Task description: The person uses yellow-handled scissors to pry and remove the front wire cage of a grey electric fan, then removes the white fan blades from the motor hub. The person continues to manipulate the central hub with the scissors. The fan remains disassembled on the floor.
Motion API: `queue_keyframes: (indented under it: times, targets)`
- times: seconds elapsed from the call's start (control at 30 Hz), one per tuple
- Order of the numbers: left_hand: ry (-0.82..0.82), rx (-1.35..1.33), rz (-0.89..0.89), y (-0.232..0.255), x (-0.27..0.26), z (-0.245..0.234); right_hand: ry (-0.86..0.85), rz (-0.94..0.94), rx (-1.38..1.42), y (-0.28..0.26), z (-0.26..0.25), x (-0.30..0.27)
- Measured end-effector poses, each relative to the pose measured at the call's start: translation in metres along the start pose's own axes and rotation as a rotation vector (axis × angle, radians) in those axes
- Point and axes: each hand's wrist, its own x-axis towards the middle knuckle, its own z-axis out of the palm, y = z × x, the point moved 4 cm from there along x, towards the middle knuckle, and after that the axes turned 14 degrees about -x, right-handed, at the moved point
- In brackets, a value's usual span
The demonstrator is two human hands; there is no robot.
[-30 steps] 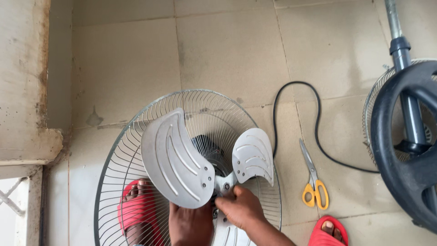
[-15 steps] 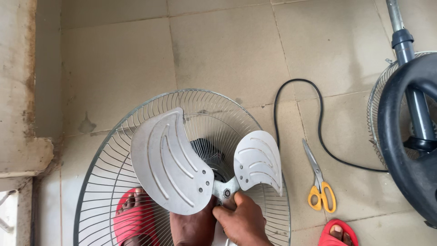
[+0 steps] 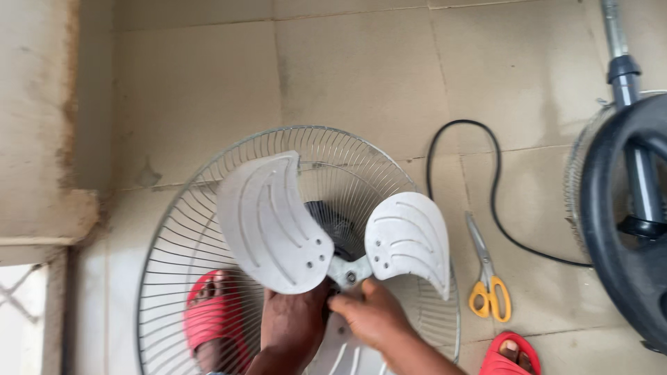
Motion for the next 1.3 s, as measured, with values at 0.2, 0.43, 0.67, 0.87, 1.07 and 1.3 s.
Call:
queue_keyframes:
  times: [0.2, 0.43, 0.67, 0.87, 1.07, 1.3]
  targets:
    - [0.351, -0.337, 0.18, 0.03, -0.022, -0.045, -0.127, 0.092, 0.263, 0.016, -0.033, 0.021]
    - [0.173, -0.555, -0.353, 0.041, 0.018, -0.006, -0.124, 0.198, 0.252, 0.017, -0.049, 0.019]
    - [0.004, -1.227, -0.869, 0.024, 0.04, 0.045, -0.11, 0.15, 0.213, 0.012, -0.047, 0.019]
    - [0.12, -1.588, -0.933, 0.016, 0.047, 0.075, -0.119, 0.141, 0.237, 0.013, -0.048, 0.022]
    - [0.175, -1.571, -0.773, 0.017, 0.043, 0.073, -0.123, 0.122, 0.17, 0.01, -0.052, 0.019]
    - [0.205, -1.621, -0.743, 0.022, 0.033, 0.072, -0.173, 0.095, 0.203, 0.018, -0.055, 0.022]
